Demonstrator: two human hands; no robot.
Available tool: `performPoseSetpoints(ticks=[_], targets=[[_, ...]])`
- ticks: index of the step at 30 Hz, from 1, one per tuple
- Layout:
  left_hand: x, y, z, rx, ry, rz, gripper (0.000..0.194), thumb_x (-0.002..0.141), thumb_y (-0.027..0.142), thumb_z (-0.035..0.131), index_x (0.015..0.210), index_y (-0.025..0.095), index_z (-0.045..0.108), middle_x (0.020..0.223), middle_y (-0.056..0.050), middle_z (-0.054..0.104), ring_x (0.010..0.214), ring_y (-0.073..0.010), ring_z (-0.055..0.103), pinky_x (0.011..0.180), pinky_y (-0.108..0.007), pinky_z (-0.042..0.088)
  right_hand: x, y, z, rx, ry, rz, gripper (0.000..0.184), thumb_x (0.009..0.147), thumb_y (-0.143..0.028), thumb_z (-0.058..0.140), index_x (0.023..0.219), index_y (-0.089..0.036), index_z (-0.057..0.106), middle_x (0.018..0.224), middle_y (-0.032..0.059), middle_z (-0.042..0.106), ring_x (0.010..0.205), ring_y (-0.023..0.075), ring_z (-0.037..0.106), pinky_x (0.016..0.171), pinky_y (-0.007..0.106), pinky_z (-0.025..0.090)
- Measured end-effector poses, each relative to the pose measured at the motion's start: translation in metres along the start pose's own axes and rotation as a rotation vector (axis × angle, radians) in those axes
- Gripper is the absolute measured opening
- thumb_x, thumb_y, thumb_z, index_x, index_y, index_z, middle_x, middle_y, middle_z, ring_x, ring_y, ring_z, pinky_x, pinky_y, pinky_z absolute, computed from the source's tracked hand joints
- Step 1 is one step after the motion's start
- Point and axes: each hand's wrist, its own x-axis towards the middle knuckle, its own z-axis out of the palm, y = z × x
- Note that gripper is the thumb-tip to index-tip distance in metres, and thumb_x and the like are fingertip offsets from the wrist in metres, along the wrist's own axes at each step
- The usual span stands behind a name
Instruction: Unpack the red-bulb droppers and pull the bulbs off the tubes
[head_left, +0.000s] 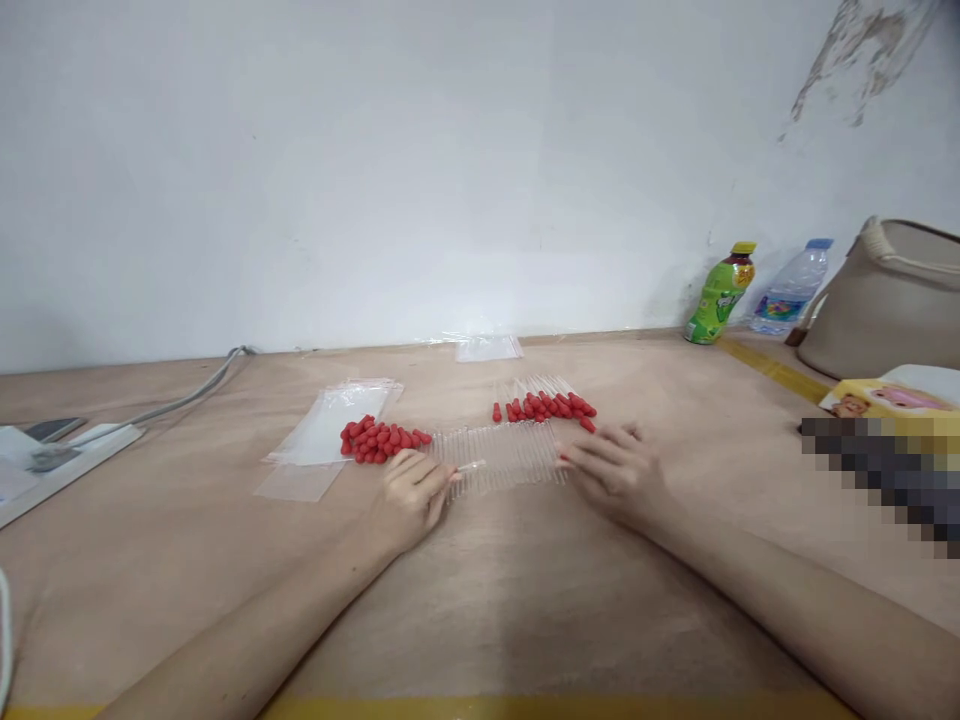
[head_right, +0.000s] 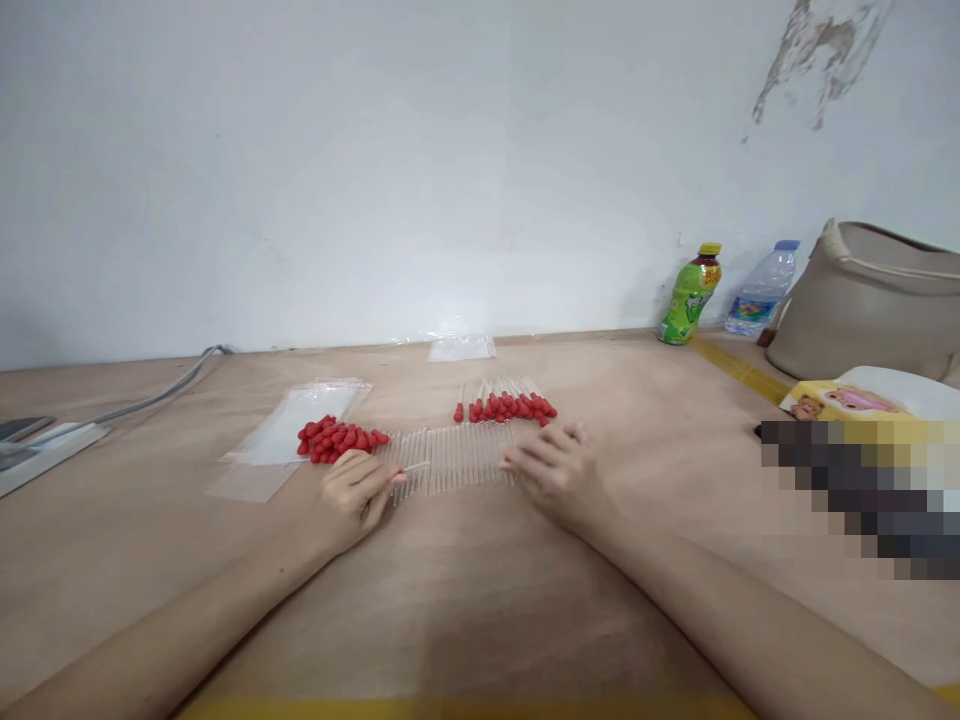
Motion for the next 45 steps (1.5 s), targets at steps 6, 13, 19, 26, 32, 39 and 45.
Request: performPoseSetpoints(ticks=[6,13,19,26,32,39,45], targets=[[-0.004,-0.018,0.003,0.047,-0.062,-0.225,0.030,0.087,0.014,0.035,0.112,0.014,0.052,0.081,-0.006,0.052,0.075,-0.0152,0.051,0.065,-0.026,0.046,-0.013,0.060,0.006,0.102,-0.130,0.493,0.029,0.084,-0.030,0.043,0.095,-0.013,0.065,0.075,0.0074,0.055,0.068,0.0160,0.053,0.062,0.028,0.043],[-0.002,-0.020,0.007,0.001,-0.041,-0.237,0.033,0.086,0.013,0.034,0.115,0.014,0.051,0.079,-0.005,0.046,0.072,-0.0131,0.048,0.064,-0.023,0.045,-0.017,0.070,0.006,0.116,-0.234,0.911,0.029,0.072,-0.030,0.053,0.096,-0.014,0.057,0.076,0.0057,0.062,0.056,0.0140,0.054,0.054,0.027,0.043],[0.001,-0.019,0.010,0.035,-0.004,-0.179,0.020,0.084,0.012,0.038,0.086,0.014,0.057,0.074,-0.003,0.050,0.065,-0.0117,0.051,0.059,-0.022,0.045,-0.015,0.065,0.008,0.216,-0.286,0.946,0.022,0.069,-0.037,0.056,0.078,-0.018,0.063,0.064,0.0029,0.064,0.055,0.0142,0.056,0.049,0.025,0.040],[0.003,-0.012,0.015,-0.047,-0.083,-0.221,0.016,0.083,0.015,0.041,0.085,0.013,0.057,0.085,-0.008,0.056,0.077,-0.0159,0.056,0.067,-0.028,0.049,-0.013,0.066,0.012,0.169,-0.280,0.877,0.024,0.071,-0.039,0.055,0.073,-0.017,0.066,0.067,0.0046,0.066,0.058,0.0160,0.058,0.052,0.026,0.041],[0.004,-0.006,0.002,-0.174,-0.181,-0.221,0.039,0.076,0.038,0.058,0.106,0.012,0.055,0.105,-0.012,0.056,0.098,-0.0230,0.053,0.084,-0.039,0.047,-0.013,0.067,0.012,0.170,-0.319,0.837,0.029,0.077,-0.038,0.048,0.079,-0.019,0.069,0.079,0.0044,0.068,0.068,0.0171,0.059,0.061,0.027,0.042],[0.004,-0.016,-0.007,-0.274,-0.409,-0.133,0.045,0.080,0.037,0.055,0.121,0.019,0.048,0.126,-0.010,0.049,0.119,-0.0232,0.043,0.099,-0.044,0.037,-0.013,0.072,0.017,0.114,-0.268,0.889,0.031,0.075,-0.041,0.050,0.083,-0.016,0.065,0.068,0.0037,0.063,0.056,0.0142,0.053,0.053,0.026,0.039],[0.002,-0.030,-0.009,-0.365,-0.435,-0.072,0.035,0.084,0.031,0.051,0.117,0.019,0.052,0.123,-0.009,0.052,0.116,-0.0195,0.047,0.096,-0.038,0.041,-0.007,0.078,0.023,0.058,-0.218,0.763,0.039,0.073,-0.049,0.052,0.087,-0.016,0.066,0.073,0.0051,0.061,0.070,0.0178,0.055,0.062,0.029,0.041]])
